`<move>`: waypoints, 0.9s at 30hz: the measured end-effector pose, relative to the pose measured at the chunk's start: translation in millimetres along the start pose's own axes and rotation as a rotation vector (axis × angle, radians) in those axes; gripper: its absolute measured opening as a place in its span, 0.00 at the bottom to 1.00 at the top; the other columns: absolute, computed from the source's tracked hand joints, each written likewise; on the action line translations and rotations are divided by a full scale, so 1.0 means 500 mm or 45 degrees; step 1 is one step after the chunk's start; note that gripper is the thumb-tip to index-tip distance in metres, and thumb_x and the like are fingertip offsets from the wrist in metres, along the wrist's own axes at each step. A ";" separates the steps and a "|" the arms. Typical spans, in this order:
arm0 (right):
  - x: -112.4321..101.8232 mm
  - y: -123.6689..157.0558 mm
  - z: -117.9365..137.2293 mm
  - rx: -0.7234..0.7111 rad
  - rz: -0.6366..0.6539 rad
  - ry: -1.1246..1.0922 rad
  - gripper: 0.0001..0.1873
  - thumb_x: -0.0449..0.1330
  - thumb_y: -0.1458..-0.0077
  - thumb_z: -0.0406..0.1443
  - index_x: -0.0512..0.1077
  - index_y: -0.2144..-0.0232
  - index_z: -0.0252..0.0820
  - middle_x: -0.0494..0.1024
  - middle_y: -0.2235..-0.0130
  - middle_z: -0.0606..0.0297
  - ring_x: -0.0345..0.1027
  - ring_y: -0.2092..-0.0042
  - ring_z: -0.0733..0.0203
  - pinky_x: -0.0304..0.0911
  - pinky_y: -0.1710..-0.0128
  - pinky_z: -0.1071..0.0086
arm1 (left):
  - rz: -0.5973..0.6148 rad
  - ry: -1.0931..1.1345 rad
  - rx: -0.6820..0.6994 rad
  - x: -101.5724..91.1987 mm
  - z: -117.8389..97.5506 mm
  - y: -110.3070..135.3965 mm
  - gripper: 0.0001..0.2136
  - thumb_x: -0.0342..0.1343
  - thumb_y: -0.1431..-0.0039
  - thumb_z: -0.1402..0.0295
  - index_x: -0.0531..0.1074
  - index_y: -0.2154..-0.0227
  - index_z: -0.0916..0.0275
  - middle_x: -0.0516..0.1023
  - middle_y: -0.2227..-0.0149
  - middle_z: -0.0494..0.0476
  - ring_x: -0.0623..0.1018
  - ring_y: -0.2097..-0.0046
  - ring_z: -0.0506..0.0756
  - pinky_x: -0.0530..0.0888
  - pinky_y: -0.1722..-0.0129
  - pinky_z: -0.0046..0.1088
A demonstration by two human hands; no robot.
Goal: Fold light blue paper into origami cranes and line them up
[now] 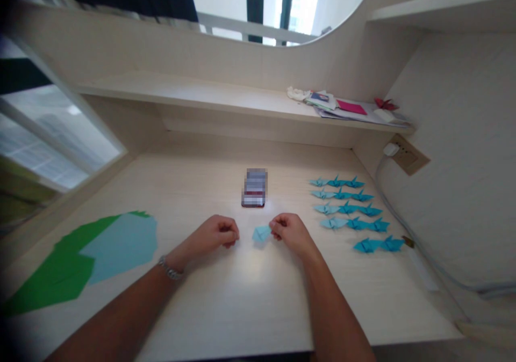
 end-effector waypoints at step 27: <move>0.064 0.002 0.024 -0.183 -0.402 -0.039 0.23 0.69 0.65 0.39 0.63 0.67 0.42 0.74 0.70 0.67 0.70 0.69 0.62 0.64 0.70 0.70 | -0.490 0.471 0.027 -0.024 0.009 -0.003 0.12 0.58 0.48 0.64 0.78 0.65 0.67 0.81 0.67 0.59 0.78 0.66 0.54 0.74 0.64 0.29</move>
Point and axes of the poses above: each hand's wrist, its own y-axis away from the middle knuckle, its own x-axis out of the palm, z = x × y, the point moved 10 cm from there along -y, towards the middle knuckle
